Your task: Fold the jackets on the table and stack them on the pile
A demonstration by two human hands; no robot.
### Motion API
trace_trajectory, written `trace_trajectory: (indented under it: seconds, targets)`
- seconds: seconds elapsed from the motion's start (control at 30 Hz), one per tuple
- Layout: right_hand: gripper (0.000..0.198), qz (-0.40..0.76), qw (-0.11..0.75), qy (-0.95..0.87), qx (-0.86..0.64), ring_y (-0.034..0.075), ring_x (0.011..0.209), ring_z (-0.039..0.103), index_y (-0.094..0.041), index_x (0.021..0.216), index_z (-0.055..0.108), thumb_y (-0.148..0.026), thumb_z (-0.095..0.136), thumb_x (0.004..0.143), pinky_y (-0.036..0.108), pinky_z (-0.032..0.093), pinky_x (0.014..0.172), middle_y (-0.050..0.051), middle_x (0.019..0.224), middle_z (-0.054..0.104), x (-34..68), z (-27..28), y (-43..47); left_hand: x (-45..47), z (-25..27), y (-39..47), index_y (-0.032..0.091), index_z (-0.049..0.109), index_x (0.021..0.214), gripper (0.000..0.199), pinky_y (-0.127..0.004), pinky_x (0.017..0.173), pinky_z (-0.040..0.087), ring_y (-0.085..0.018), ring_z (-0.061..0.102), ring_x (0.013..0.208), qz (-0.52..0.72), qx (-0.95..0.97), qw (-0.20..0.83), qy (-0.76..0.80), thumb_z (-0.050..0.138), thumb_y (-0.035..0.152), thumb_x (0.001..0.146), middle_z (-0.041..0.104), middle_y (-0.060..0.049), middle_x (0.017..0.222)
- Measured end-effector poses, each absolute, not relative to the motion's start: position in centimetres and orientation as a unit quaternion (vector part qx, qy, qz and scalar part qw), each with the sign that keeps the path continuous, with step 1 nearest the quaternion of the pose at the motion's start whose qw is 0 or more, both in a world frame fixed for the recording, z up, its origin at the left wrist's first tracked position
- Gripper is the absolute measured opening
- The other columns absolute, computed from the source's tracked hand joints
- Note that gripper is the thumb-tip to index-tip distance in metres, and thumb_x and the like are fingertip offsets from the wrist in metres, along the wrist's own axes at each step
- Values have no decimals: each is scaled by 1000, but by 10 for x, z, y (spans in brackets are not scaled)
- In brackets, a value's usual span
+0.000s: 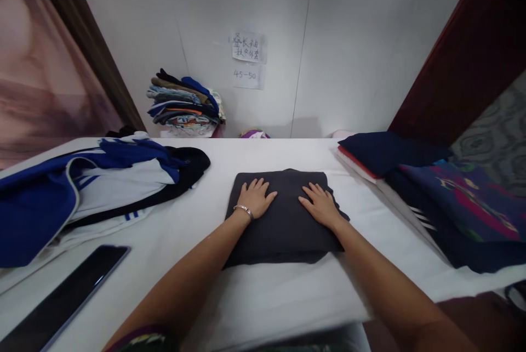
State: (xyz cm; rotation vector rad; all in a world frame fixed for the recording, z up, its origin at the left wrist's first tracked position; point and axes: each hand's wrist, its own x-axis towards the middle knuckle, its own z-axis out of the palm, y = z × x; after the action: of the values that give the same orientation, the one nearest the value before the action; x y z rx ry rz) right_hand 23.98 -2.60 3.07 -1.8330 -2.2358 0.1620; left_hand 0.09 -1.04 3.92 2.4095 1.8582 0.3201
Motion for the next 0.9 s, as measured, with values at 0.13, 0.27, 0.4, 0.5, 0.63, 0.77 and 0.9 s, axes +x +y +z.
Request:
trace_trajectory:
  seconds: [0.13,0.27,0.4,0.5,0.63,0.77,0.9]
  targets:
    - [53,38,159,-778,-607,27,138,27,-23,136,45,-51,35,92,51,18,110,9,147,37,237,56,-6,1,39,-9,20,44,135,63,-55,109,18,-29,27,137,111,785,32,609,22,57,90,38,-10,147]
    - [48,38,161,-795,-583,24,136,30,-19,137,43,-38,35,95,45,20,110,9,144,41,220,80,41,2,38,-10,19,45,135,62,-55,109,18,-29,29,136,124,784,25,607,22,56,90,39,-10,146]
    - [43,99,83,-821,-556,24,124,47,-15,128,55,-34,44,91,33,33,104,9,132,55,202,80,83,1,36,-12,20,46,134,61,-54,110,17,-28,30,135,134,779,18,612,23,56,90,41,-9,145]
    - [44,126,51,-835,-533,23,117,54,-19,124,60,-42,48,88,29,38,99,7,127,60,200,72,97,1,36,-13,20,47,134,61,-54,110,17,-28,30,135,140,777,16,613,24,56,90,41,-9,145]
    - [54,139,28,-843,-519,26,114,56,-18,124,60,-53,50,85,31,40,96,9,126,60,206,70,103,1,37,-14,21,48,133,59,-53,110,18,-28,31,135,146,776,15,614,25,55,90,42,-8,144]
    - [54,140,11,-847,-513,26,107,59,-21,120,62,-57,52,82,31,43,89,8,118,65,209,72,108,1,37,-14,20,49,132,59,-54,110,19,-28,32,134,148,775,12,614,25,55,90,43,-8,144]
    - [53,143,-9,-841,-522,24,106,60,-22,114,64,-62,48,82,29,43,89,6,115,66,206,64,115,1,36,-14,22,49,131,58,-52,110,20,-27,33,134,146,773,3,617,25,55,90,43,-6,144]
